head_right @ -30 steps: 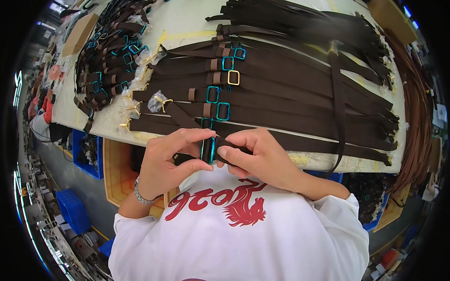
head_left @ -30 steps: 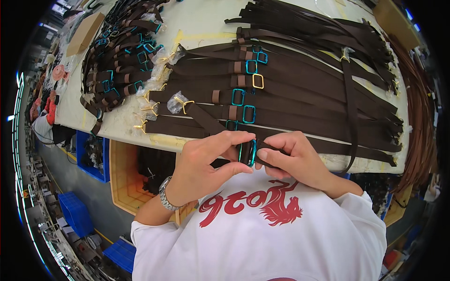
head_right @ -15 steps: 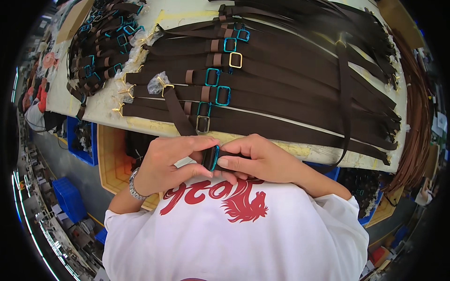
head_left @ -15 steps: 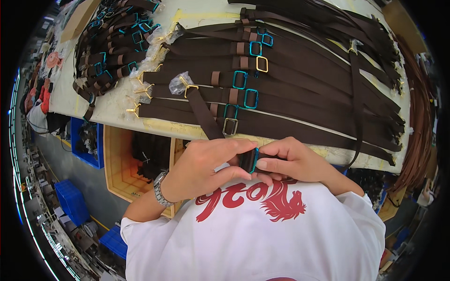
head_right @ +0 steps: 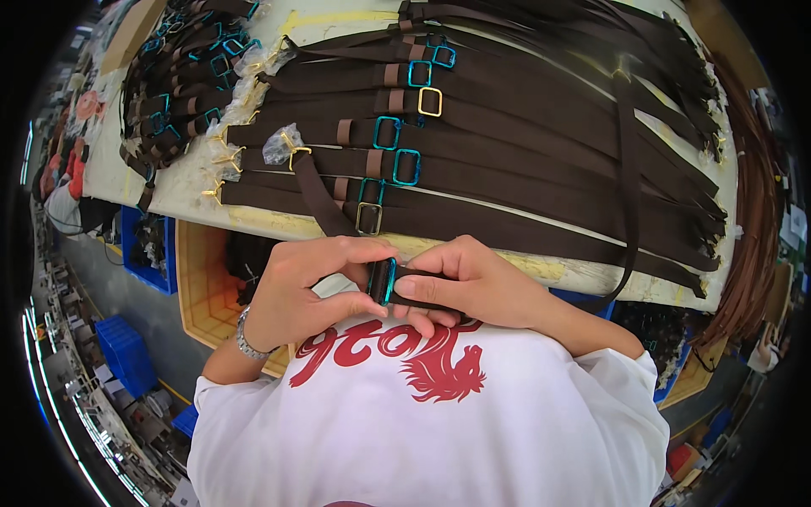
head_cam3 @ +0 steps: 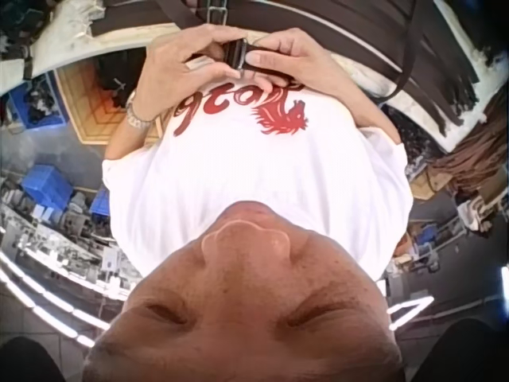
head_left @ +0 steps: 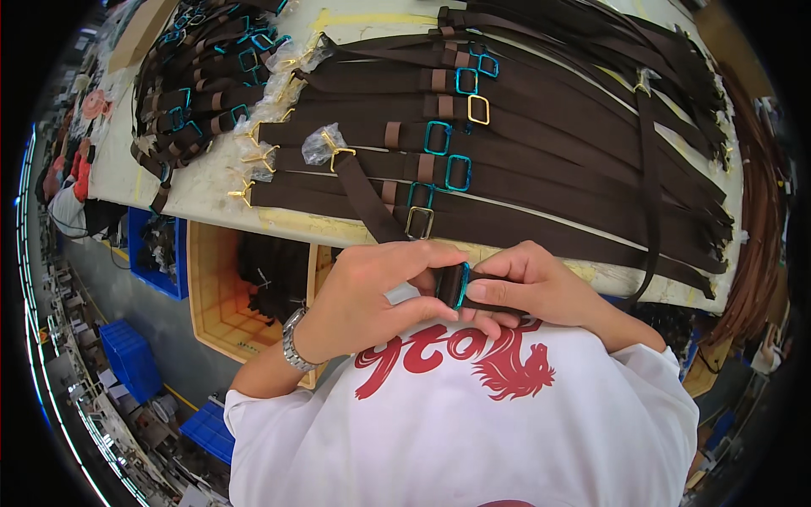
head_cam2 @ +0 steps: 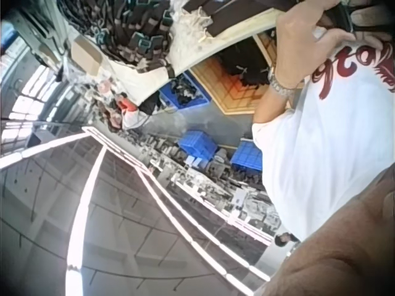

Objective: The person assembles brown fabric belts by hand at a factory workstation. They thread the belt ends through metal buckles and plastic keepers, then fold and align the fabric to secure the hardware. The person handles multiple belts sequentially, moving finished units aside and retrieving new ones from a pile.

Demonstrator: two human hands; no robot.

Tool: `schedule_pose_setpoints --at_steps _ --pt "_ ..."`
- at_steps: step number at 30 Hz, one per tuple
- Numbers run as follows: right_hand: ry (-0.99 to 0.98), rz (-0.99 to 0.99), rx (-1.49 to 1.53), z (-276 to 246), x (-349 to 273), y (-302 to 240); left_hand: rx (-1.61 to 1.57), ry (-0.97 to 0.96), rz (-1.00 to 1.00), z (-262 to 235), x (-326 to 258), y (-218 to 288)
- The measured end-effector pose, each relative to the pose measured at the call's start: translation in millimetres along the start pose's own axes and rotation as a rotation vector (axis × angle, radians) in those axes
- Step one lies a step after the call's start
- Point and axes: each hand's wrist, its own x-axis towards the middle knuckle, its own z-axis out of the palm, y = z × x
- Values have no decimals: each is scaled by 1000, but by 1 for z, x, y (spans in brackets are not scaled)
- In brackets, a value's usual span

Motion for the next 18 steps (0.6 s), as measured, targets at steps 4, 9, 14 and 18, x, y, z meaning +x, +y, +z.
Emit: schedule_pose_setpoints --at_steps 4,9,14,18 --pt "1 31 40 1 1 2 -32 -57 -91 2 -1 0" --pt "24 6 28 1 1 3 -57 -102 -117 -1 5 -4" --pt "260 -504 -383 5 5 2 115 30 332 -14 21 6" --pt "230 -576 -311 12 2 -23 151 164 513 -19 32 22"
